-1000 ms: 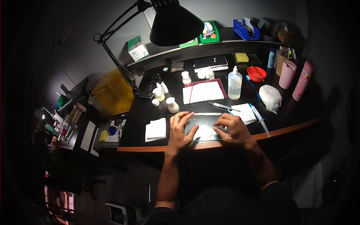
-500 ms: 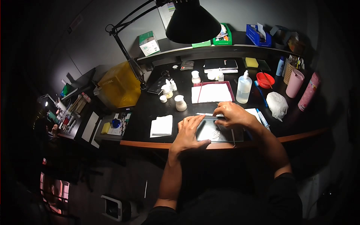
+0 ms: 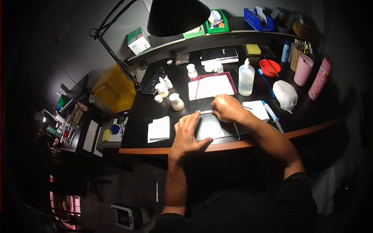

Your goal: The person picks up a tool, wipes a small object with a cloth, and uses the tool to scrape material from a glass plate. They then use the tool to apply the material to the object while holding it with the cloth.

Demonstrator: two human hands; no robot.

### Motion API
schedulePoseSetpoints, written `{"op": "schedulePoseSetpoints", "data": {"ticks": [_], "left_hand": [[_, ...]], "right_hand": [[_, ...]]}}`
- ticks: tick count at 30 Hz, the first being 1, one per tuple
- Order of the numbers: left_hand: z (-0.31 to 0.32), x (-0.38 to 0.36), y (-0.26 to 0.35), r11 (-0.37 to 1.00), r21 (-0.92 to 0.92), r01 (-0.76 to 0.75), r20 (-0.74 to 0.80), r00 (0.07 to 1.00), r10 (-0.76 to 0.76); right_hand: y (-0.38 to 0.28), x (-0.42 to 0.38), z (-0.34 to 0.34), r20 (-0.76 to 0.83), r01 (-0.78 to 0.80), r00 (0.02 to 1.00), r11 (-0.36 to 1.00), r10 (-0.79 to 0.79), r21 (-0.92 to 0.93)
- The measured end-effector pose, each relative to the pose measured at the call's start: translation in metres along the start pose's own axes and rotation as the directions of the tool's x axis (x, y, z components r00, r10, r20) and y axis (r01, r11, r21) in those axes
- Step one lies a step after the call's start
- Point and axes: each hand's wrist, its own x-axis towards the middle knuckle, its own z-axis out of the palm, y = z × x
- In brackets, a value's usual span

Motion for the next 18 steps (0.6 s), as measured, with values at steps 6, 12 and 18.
{"op": "schedulePoseSetpoints", "data": {"ticks": [6,12,18], "left_hand": [[-0.001,-0.001,-0.002,1.0,-0.026,-0.013,-0.002,1.0,0.012],[-0.003,-0.002,-0.003,0.999,-0.036,-0.015,-0.038,0.999,0.014],[-0.004,-0.005,-0.003,0.998,-0.061,-0.006,-0.066,0.998,0.002]], "right_hand": [[0.004,0.002,0.002,-0.009,-0.026,1.0,0.998,0.027,0.061],[0.01,-0.001,0.011,-0.085,0.022,0.996,0.998,-0.017,0.057],[0.016,0.003,0.015,-0.144,0.022,0.989,0.999,-0.018,0.031]]}}
